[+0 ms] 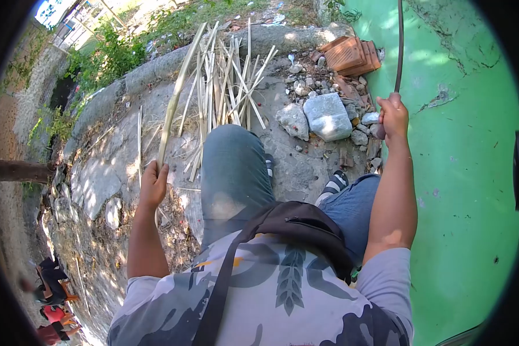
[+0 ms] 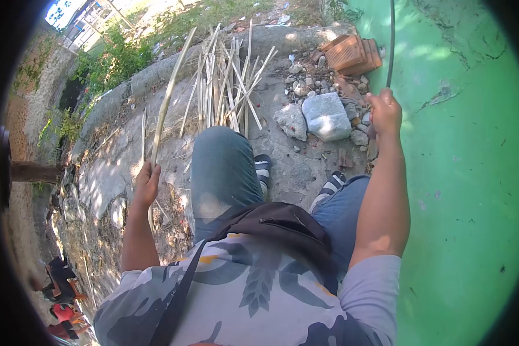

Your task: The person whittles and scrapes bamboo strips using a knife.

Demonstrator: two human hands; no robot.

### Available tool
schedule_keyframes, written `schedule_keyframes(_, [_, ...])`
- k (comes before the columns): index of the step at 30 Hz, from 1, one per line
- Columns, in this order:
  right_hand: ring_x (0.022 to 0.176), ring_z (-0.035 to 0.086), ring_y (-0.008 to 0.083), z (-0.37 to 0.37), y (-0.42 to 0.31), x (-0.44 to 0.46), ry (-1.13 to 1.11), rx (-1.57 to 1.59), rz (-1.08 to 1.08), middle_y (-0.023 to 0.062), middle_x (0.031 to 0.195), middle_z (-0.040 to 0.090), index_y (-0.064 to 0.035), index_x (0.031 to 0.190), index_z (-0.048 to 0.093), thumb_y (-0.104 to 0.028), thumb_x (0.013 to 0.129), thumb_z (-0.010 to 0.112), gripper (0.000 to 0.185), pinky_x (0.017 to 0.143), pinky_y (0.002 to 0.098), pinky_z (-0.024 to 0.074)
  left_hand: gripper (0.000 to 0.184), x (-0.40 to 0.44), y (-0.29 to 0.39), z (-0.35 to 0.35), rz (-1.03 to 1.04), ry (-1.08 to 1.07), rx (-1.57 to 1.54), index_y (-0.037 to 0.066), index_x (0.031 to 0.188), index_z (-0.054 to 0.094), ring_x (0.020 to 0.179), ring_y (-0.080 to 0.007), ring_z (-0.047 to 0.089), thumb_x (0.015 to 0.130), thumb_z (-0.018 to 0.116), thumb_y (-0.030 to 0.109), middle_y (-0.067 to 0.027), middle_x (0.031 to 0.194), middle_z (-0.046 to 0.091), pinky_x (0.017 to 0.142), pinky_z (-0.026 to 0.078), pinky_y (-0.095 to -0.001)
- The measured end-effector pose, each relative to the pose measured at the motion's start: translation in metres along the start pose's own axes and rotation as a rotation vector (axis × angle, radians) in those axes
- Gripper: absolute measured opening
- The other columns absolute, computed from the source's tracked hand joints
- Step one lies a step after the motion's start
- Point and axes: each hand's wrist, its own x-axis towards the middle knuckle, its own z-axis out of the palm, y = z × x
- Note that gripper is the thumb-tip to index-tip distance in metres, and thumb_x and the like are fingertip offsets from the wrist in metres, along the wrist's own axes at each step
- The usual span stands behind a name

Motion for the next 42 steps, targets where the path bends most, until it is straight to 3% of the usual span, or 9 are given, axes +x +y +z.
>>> schedule_keyframes(5, [0.054, 0.043, 0.0092, -0.012, -0.041, -0.013, -0.024, 0.097, 0.055, -0.0035, 0.066, 0.045, -0.0127, 0.08, 0.05, -0.019, 0.089, 0.075, 0.027, 0.052, 0.0276, 0.0346, 0.034, -0.014, -0.115, -0.037, -0.065, 0.238, 0.221, -0.001, 0.104, 0.065, 0.064, -0.0238, 0.056, 0.102, 0.065, 0.033, -0.0088, 0.067, 0.055, 0.062, 0.045, -0.0407])
schedule_keyframes(8, [0.057, 0.042, 0.0083, -0.031, -0.05, -0.005, -0.099, 0.122, 0.084, -0.0046, 0.068, 0.044, -0.012, 0.087, 0.052, -0.022, 0.09, 0.076, 0.026, 0.055, 0.0256, 0.0356, 0.047, -0.014, -0.154, -0.086, -0.245, 0.24, 0.454, -0.003, 0.125, 0.063, 0.088, -0.0318, 0.066, 0.099, 0.068, 0.036, -0.016, 0.089, 0.066, 0.084, 0.051, -0.0421])
schedule_keyframes(11, [0.056, 0.044, 0.0085, -0.045, -0.046, -0.001, -0.07, 0.002, 0.086, -0.0039, 0.067, 0.046, -0.0123, 0.087, 0.053, -0.022, 0.09, 0.076, 0.025, 0.054, 0.0259, 0.0367, 0.053, -0.007, -0.201, -0.12, -0.017, 0.496, 0.956, -0.001, 0.132, 0.057, 0.111, -0.0438, 0.06, 0.096, 0.07, 0.035, -0.024, 0.118, 0.061, 0.095, 0.048, -0.0501])
schedule_keyframes(14, [0.054, 0.044, 0.0085, -0.053, -0.021, -0.008, -0.053, -0.082, 0.108, -0.0035, 0.065, 0.047, -0.0124, 0.087, 0.054, -0.021, 0.09, 0.076, 0.023, 0.053, 0.0262, 0.0367, 0.065, 0.021, -0.216, -0.112, -0.205, 0.415, 0.784, -0.001, 0.139, 0.05, 0.127, -0.0444, 0.05, 0.093, 0.074, 0.037, -0.0259, 0.137, 0.049, 0.104, 0.044, -0.0507])
schedule_keyframes(19, [0.051, 0.044, 0.0086, -0.066, 0.013, -0.017, -0.023, -0.289, 0.217, -0.0039, 0.063, 0.047, -0.0127, 0.085, 0.056, -0.024, 0.088, 0.077, 0.024, 0.05, 0.0276, 0.0357, 0.065, 0.048, -0.247, 0.019, -0.345, 0.023, 0.293, -0.004, 0.129, 0.06, 0.101, -0.0374, 0.07, 0.091, 0.075, 0.047, -0.0234, 0.111, 0.071, 0.091, 0.054, -0.0465])
schedule_keyframes(24, [0.048, 0.044, 0.0077, -0.078, 0.026, -0.017, -0.022, -0.464, 0.269, -0.0047, 0.061, 0.048, -0.0139, 0.083, 0.054, -0.025, 0.09, 0.077, 0.026, 0.047, 0.0265, 0.0358, 0.075, 0.034, -0.237, 0.152, -0.693, -0.421, 0.005, -0.002, 0.137, 0.058, 0.106, -0.0359, 0.071, 0.088, 0.075, 0.053, -0.0248, 0.114, 0.072, 0.094, 0.055, -0.044])
schedule_keyframes(26, [0.048, 0.045, 0.0079, -0.08, 0.031, -0.016, -0.001, -0.488, 0.307, -0.0044, 0.061, 0.048, -0.0138, 0.083, 0.055, -0.025, 0.09, 0.077, 0.026, 0.047, 0.0266, 0.036, 0.082, 0.02, -0.271, 0.2, -0.573, -0.451, 0.142, -0.001, 0.14, 0.055, 0.119, -0.041, 0.065, 0.085, 0.075, 0.056, -0.0285, 0.126, 0.066, 0.103, 0.051, -0.0461])
schedule_keyframes(31, [0.047, 0.046, 0.0085, -0.081, 0.034, -0.015, 0.018, -0.512, 0.363, -0.0041, 0.061, 0.049, -0.0143, 0.083, 0.054, -0.027, 0.09, 0.077, 0.027, 0.047, 0.0266, 0.0364, 0.087, -0.005, -0.22, 0.219, -0.705, -0.265, 0.337, -0.004, 0.143, 0.051, 0.134, -0.0456, 0.052, 0.082, 0.077, 0.053, -0.0332, 0.145, 0.05, 0.111, 0.046, -0.0473])
schedule_keyframes(42, [0.047, 0.045, 0.0087, -0.067, 0.032, -0.01, -0.012, -0.544, 0.364, -0.0035, 0.062, 0.05, -0.0144, 0.083, 0.054, -0.031, 0.09, 0.079, 0.031, 0.046, 0.0268, 0.0372, 0.053, -0.011, -0.243, 0.208, -0.783, -0.45, 0.328, -0.004, 0.13, 0.059, 0.121, -0.0412, 0.065, 0.086, 0.069, 0.023, -0.0286, 0.128, 0.066, 0.103, 0.053, -0.0441])
